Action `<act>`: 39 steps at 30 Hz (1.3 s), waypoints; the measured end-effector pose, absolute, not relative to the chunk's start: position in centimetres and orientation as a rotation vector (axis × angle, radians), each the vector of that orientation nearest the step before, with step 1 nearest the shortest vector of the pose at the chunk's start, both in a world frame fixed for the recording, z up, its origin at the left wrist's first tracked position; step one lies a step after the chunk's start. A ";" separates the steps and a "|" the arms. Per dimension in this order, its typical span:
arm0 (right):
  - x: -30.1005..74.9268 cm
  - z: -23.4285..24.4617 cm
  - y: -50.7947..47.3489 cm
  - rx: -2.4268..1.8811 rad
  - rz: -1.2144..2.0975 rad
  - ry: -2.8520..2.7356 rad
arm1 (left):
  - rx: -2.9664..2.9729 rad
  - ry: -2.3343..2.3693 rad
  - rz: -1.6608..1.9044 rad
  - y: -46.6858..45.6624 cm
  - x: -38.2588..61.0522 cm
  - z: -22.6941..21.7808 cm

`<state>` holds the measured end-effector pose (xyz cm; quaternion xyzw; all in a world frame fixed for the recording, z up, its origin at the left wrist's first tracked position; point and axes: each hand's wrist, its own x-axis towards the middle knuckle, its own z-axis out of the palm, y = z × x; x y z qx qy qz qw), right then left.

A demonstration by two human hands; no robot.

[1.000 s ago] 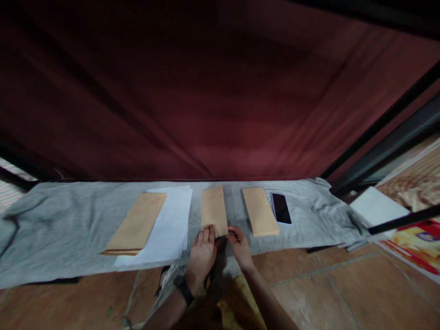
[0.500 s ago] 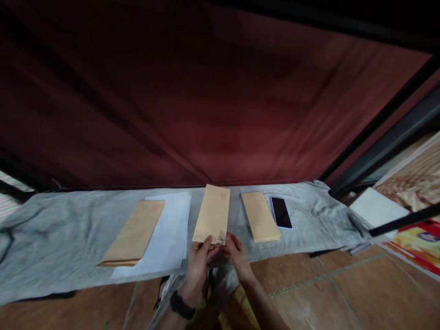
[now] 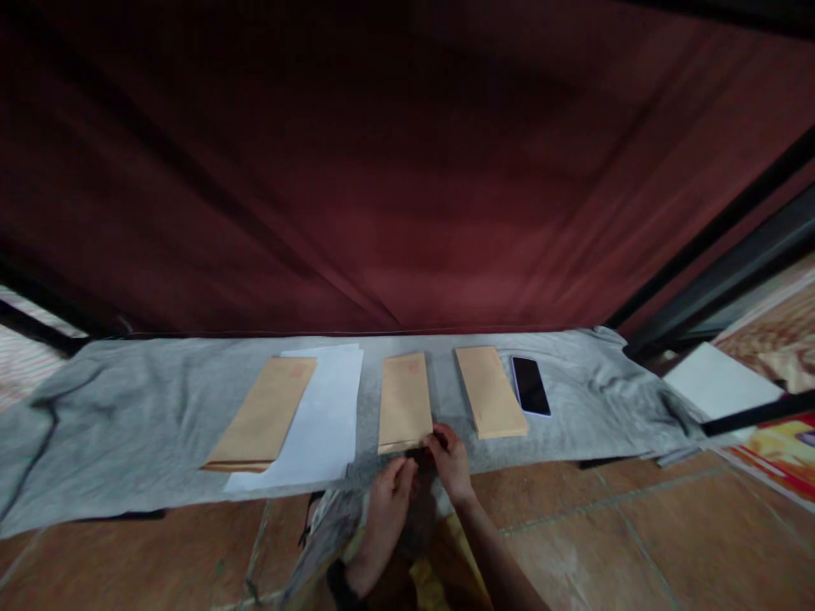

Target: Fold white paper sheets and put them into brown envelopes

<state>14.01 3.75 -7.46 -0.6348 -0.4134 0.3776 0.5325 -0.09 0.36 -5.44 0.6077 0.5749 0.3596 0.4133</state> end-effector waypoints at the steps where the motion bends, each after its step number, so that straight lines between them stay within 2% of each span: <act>1: 14.0 -7.5 3.8 -1.520 0.881 -0.986 | 1.745 1.455 0.895 0.1 -0.3 -5.6; 5: 13.9 -8.1 3.9 -1.516 0.989 -0.899 | 2.471 1.492 0.674 0.0 -1.3 -6.9; 9: 14.1 -8.3 3.9 -1.557 1.067 -0.949 | 2.706 1.512 0.502 0.2 -1.7 -8.3; 11: 14.5 -8.1 3.6 -1.624 0.953 -1.106 | 2.729 1.524 0.476 0.1 -1.5 -8.6; 15: 14.8 -6.9 2.2 -1.740 0.433 -1.533 | 2.736 1.548 0.451 0.1 -1.0 -8.6; 17: 14.4 -6.5 1.2 -1.699 0.294 -1.741 | 2.748 1.547 0.433 0.1 -1.0 -8.8; 22: 12.5 -6.7 -0.6 -1.577 0.282 -2.003 | 2.762 1.590 0.370 0.1 -1.1 -9.4; 39: 11.8 -6.9 -0.2 -1.765 0.211 -2.007 | 2.673 1.772 0.298 0.3 -1.0 -8.5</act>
